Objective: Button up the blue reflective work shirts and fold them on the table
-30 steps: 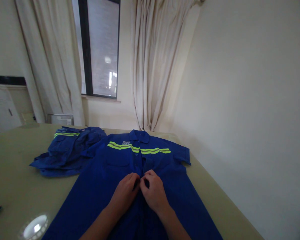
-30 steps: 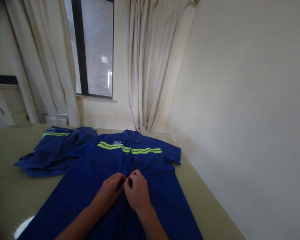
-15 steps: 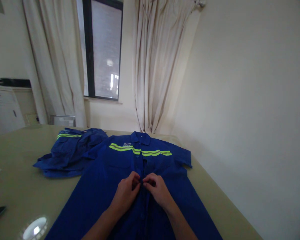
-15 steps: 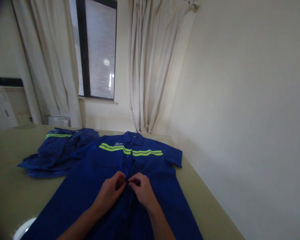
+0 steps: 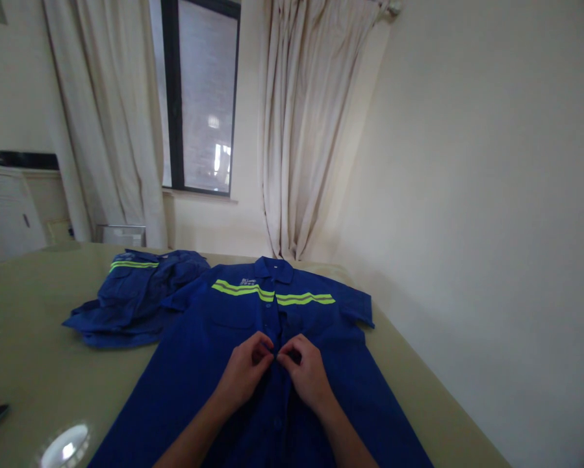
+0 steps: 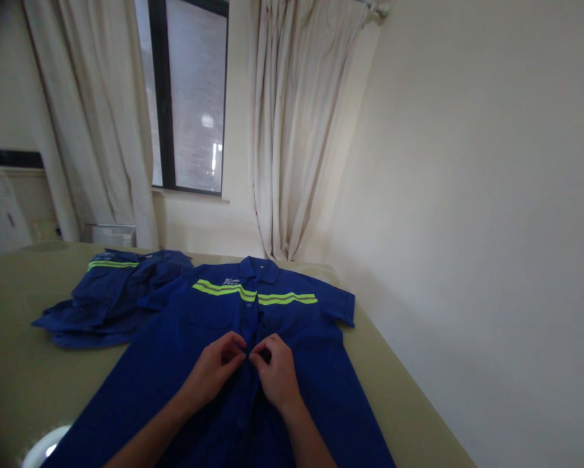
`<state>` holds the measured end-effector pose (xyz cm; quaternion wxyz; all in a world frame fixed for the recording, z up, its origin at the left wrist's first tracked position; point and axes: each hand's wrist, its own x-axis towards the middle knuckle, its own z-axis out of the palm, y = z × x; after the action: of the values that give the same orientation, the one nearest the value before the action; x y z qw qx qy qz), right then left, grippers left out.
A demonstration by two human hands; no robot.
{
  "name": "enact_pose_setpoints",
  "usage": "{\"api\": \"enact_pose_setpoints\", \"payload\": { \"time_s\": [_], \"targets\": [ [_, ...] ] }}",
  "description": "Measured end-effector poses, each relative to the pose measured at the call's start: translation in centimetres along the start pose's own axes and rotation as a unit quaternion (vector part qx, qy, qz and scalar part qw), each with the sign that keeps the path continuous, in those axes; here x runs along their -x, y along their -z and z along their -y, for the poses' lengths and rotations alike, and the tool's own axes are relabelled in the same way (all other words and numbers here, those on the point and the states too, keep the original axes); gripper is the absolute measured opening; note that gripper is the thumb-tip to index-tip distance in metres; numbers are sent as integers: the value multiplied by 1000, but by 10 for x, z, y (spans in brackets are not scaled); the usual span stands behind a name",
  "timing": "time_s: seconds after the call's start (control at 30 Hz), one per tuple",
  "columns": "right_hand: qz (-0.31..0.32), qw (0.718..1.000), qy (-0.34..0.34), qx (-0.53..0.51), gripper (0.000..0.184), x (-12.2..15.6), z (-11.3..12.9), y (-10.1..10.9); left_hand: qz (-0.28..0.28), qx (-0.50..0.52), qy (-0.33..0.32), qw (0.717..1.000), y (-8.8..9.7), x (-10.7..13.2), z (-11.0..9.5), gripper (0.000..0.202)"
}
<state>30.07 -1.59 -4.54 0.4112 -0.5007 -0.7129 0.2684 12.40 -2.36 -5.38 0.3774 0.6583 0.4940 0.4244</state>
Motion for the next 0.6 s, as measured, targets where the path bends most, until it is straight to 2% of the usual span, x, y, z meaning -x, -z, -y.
{"api": "enact_pose_setpoints", "payload": {
  "time_s": [0.1,0.17,0.27,0.4,0.53,0.6],
  "targets": [
    [-11,999,-35,-35,5,-1,-5,-3,23,-88,-41,995,-1,2,-3,23],
    [-6,996,-72,-50,5,-2,-9,-7,33,-164,-68,984,-2,4,-4,29],
    [3,989,-131,-72,7,-3,-14,-12,32,-246,-90,965,-2,7,-2,27],
    [23,988,-133,-80,15,-4,-12,-12,37,-293,-105,950,1,11,0,27],
    [0,996,-76,54,33,1,-3,-5,13,-310,-92,946,2,11,-1,31],
    [-21,986,-63,151,37,6,4,-3,-9,-325,-94,941,1,11,0,34]
  ]
}}
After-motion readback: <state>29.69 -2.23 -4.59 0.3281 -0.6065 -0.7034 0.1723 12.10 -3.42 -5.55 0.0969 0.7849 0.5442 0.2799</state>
